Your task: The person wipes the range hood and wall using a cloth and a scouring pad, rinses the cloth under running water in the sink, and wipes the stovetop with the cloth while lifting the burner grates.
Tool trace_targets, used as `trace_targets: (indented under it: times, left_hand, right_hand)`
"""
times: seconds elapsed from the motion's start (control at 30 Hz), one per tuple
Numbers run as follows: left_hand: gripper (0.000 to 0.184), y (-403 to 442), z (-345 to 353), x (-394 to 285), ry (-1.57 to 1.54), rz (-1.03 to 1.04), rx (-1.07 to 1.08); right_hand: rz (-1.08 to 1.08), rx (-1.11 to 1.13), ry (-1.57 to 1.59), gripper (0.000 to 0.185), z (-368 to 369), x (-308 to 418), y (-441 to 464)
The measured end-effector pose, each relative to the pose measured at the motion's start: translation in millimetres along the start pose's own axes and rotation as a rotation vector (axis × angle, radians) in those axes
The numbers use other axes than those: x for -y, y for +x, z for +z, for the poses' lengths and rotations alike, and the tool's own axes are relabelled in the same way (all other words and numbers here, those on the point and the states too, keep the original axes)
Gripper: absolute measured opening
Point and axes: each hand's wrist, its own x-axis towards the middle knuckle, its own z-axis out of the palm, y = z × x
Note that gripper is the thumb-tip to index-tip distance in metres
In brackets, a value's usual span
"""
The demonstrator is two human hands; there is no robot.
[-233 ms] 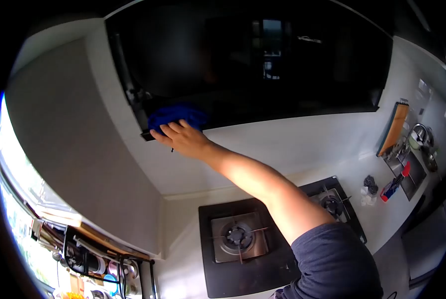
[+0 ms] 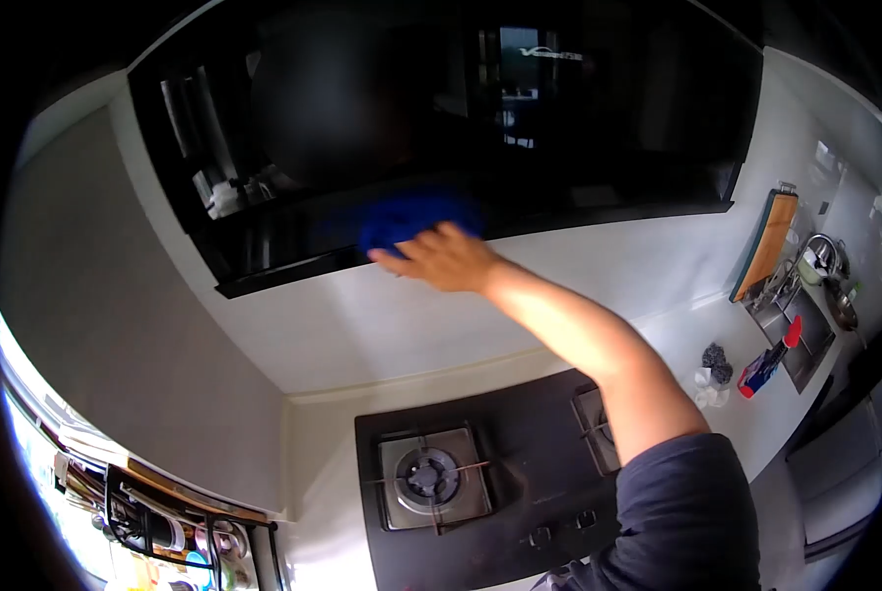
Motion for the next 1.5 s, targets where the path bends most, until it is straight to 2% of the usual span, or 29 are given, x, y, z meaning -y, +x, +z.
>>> trace_targets:
  times: [0.07,0.13,0.23,0.33,0.43,0.47,0.53,0.6,0.67,0.7,0.73,0.8,0.87,0.93,0.97,1.0,1.07,1.1,1.13,1.2,1.23,1.27,1.37,1.4,1.43,1.47,1.5]
  left_hand:
    - [0.030,6.7,11.0,9.7,-0.008,0.081,-0.018]
    - [0.030,8.2,28.0,21.2,-0.035,0.181,-0.031]
    - [0.028,1.9,55.0,23.4,0.077,0.258,-0.027]
    - [0.019,-5.7,67.1,-30.5,0.122,0.209,0.022]
    - [0.018,10.1,91.0,-87.0,0.158,0.235,0.091]
    - [0.018,15.7,100.6,-101.7,0.168,0.263,0.107]
    - [0.018,21.6,116.4,-129.7,0.186,0.313,0.139]
    - [0.017,27.2,130.7,-155.3,0.197,0.362,0.162]
    - [0.017,26.6,142.4,-176.5,0.206,0.399,0.185]
    - [0.017,27.5,148.4,-185.3,0.211,0.415,0.194]
    - [0.017,28.3,154.0,-193.4,0.213,0.431,0.199]
    - [0.017,25.4,160.2,-202.3,0.217,0.448,0.214]
    - [0.017,24.3,164.0,-205.5,0.214,0.453,0.211]
    - [0.017,22.6,161.9,-202.8,0.217,0.449,0.205]
    - [0.017,21.9,159.4,-199.1,0.213,0.448,0.200]
    - [0.017,21.2,156.6,-195.1,0.210,0.447,0.196]
    - [0.017,21.5,149.6,-184.7,0.201,0.437,0.184]
    - [0.017,19.6,146.7,-179.0,0.201,0.432,0.175]
    - [0.017,19.1,144.3,-173.3,0.198,0.422,0.166]
    - [0.017,15.9,140.7,-162.5,0.190,0.409,0.148]
    - [0.017,13.7,140.2,-156.8,0.187,0.403,0.139]
    - [0.017,13.0,139.6,-151.3,0.184,0.399,0.125]
    - [0.018,5.4,143.3,-133.7,0.170,0.381,0.102]
    - [0.018,2.5,143.8,-127.4,0.169,0.374,0.090]
    - [0.018,-0.1,144.1,-122.0,0.166,0.374,0.079]
    - [0.018,-1.3,143.9,-118.6,0.167,0.373,0.072]
    - [0.018,-4.1,143.5,-113.5,0.163,0.370,0.065]
  right_hand:
    - [0.039,-0.100,-0.116,0.047,-9.1,-41.9,-57.8]
    - [0.110,-0.086,-0.104,0.050,-17.9,-82.0,-120.7]
    - [0.188,0.041,0.011,0.066,-58.5,-151.8,-210.8]
    - [0.350,0.122,0.013,0.072,-97.8,-210.7,-291.4]
    - [0.627,0.328,-0.185,0.063,-137.0,-255.4,-367.4]
    - [0.708,0.404,-0.230,0.056,-152.8,-267.7,-378.5]
    - [0.937,0.369,-0.240,0.048,-173.9,-284.3,-398.0]
    - [1.205,-0.015,-0.147,0.045,-182.9,-298.2,-393.5]
    - [1.354,-0.242,-0.052,0.044,-192.6,-308.9,-363.7]
    - [1.329,-0.308,-0.045,0.044,-192.0,-315.1,-338.1]
    - [1.274,-0.321,-0.038,0.049,-177.2,-322.0,-326.2]
    - [1.465,-0.121,0.066,0.058,-133.8,-312.5,-311.9]
    - [1.479,-0.189,-0.030,0.057,-119.7,-301.6,-310.7]
    - [1.484,-0.140,0.058,0.057,-131.6,-293.2,-313.6]
    - [1.412,-0.019,-0.052,0.055,-135.3,-290.5,-323.3]
    - [1.405,-0.013,-0.029,0.049,-143.6,-284.1,-327.3]
    - [1.237,0.084,-0.025,0.044,-159.8,-267.7,-343.3]
    - [1.034,0.159,-0.085,0.041,-168.0,-263.7,-344.2]
    - [1.021,0.172,-0.084,0.041,-171.6,-269.8,-342.9]
    - [0.809,0.569,-0.028,0.042,-185.9,-296.2,-318.4]
    - [0.898,0.619,0.174,0.043,-181.7,-312.2,-315.3]
    - [1.057,0.981,0.251,0.044,-186.1,-322.9,-296.1]
    - [0.717,0.571,-0.181,0.045,-156.5,-316.3,-329.8]
    - [0.695,0.509,-0.283,0.045,-156.2,-306.1,-316.5]
    - [0.795,0.571,-0.168,0.043,-164.1,-302.9,-303.2]
    - [0.794,0.586,-0.171,0.043,-163.0,-291.9,-300.7]
    - [1.068,0.612,0.022,0.043,-162.5,-284.3,-297.1]
